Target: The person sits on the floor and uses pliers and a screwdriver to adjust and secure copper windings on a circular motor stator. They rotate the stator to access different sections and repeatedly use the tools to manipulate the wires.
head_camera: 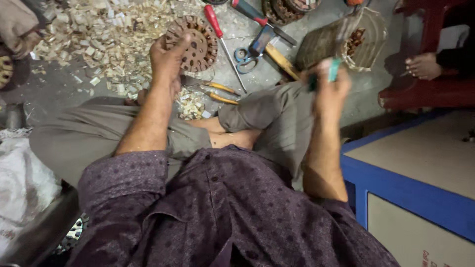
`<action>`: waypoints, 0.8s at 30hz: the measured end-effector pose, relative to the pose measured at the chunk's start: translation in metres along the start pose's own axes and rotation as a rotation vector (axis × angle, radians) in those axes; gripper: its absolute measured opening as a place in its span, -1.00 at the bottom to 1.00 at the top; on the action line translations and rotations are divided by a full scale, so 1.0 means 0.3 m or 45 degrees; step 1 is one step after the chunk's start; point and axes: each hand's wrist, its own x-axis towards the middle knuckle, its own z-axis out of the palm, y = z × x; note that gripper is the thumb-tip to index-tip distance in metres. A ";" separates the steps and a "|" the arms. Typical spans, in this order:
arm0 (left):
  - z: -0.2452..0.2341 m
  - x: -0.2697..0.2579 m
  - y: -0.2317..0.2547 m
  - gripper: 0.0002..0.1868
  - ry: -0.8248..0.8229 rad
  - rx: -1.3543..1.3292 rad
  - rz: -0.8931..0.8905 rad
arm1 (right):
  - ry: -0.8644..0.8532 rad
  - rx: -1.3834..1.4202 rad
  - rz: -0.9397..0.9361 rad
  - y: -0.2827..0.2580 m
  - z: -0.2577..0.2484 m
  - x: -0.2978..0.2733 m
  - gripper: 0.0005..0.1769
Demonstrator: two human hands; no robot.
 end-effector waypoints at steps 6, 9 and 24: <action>0.004 -0.037 -0.005 -0.58 -0.133 -0.404 -0.217 | -0.053 0.877 0.746 -0.021 -0.165 0.185 -0.64; 0.005 -0.025 -0.026 -0.57 -0.132 -0.346 -0.188 | -0.172 0.868 0.670 0.035 -0.085 0.118 -0.64; 0.046 -0.073 0.047 -0.47 0.092 -0.211 -0.239 | -0.991 -0.515 0.178 -0.010 0.382 -0.218 -0.50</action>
